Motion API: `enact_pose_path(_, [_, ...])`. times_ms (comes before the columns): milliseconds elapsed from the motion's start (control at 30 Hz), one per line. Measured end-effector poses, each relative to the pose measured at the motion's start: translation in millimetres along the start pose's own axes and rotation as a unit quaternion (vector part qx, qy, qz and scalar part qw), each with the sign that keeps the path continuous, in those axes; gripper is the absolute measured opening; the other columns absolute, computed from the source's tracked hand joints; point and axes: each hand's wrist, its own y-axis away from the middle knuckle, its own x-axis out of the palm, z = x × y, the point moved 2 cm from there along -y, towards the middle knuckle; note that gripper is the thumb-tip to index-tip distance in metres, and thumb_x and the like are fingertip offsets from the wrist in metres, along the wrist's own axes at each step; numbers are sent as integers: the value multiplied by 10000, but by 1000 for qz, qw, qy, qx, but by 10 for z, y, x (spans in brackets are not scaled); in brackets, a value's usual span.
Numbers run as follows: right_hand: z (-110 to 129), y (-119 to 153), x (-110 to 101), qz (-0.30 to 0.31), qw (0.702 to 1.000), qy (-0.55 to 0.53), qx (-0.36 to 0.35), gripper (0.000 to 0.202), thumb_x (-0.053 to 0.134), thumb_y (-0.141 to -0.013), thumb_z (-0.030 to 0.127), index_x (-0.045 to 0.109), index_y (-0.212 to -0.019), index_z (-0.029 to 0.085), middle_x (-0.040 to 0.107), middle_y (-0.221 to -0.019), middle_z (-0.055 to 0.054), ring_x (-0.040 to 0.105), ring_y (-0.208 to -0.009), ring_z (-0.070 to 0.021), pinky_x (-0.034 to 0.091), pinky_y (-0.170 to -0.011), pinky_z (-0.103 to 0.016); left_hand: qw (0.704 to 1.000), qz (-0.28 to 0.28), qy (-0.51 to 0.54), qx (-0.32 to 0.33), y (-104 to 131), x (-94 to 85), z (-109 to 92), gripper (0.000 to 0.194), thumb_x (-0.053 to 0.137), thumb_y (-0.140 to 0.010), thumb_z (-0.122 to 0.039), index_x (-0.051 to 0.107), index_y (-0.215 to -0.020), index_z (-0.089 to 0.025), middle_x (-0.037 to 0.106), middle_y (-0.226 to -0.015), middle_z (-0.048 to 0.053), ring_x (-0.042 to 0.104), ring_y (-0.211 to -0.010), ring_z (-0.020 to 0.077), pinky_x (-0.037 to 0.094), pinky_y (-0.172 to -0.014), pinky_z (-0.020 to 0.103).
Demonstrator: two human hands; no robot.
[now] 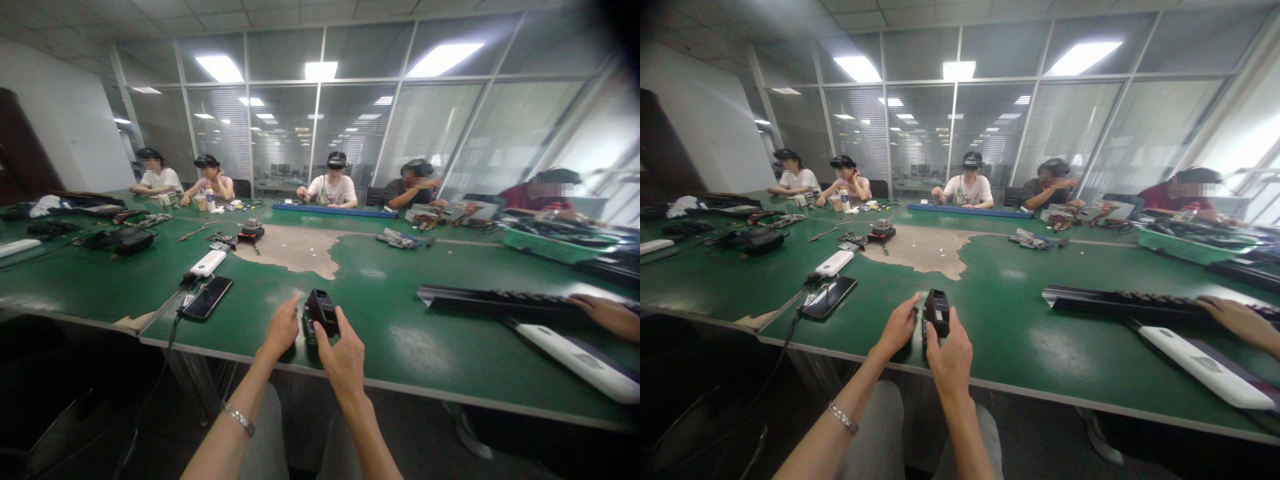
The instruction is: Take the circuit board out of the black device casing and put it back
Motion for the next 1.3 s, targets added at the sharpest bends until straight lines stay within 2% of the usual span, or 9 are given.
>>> enact_pose_path(300, [117,38,157,25,997,58,-46,611,515,-861,391,437,-1347,29,606,-1206,-208,574,-1105,-291,457,-932,-407,999,10,36,14,-11,-55,-80,563,385,-846,-72,417,-1395,-192,504,-1390,84,471,-1285,201,379,-1102,420])
enact_pose_path(733, [-72,261,280,31,996,47,-69,580,484,-877,385,422,-1362,74,568,-1258,-197,541,-1145,-296,441,-952,-443,999,32,10,17,-10,-54,-101,570,355,-848,-73,399,-1407,-175,473,-1418,76,431,-1317,184,342,-1128,408])
enact_pose_path(967, [-41,236,258,5,997,36,-70,699,503,-870,451,323,-1421,60,471,-1368,-215,450,-1248,-310,391,-1010,-472,998,57,-2,12,-7,-79,-152,475,386,-880,-127,492,-1340,-182,549,-1346,80,503,-1249,196,382,-1093,407])
enact_pose_path(1133, [-79,250,308,30,997,43,-60,593,461,-897,431,424,-1359,61,564,-1266,-201,529,-1161,-294,431,-971,-445,997,69,-18,-1,6,-106,-204,464,400,-896,-150,482,-1350,-193,595,-1289,86,559,-1176,202,413,-1055,397])
enact_pose_path(1300, [-102,287,325,24,997,38,-64,606,459,-899,423,384,-1391,78,574,-1250,-194,543,-1138,-294,451,-945,-445,997,75,-17,-16,12,-115,-215,469,399,-898,-152,478,-1355,-220,599,-1289,68,566,-1173,206,428,-1038,389])
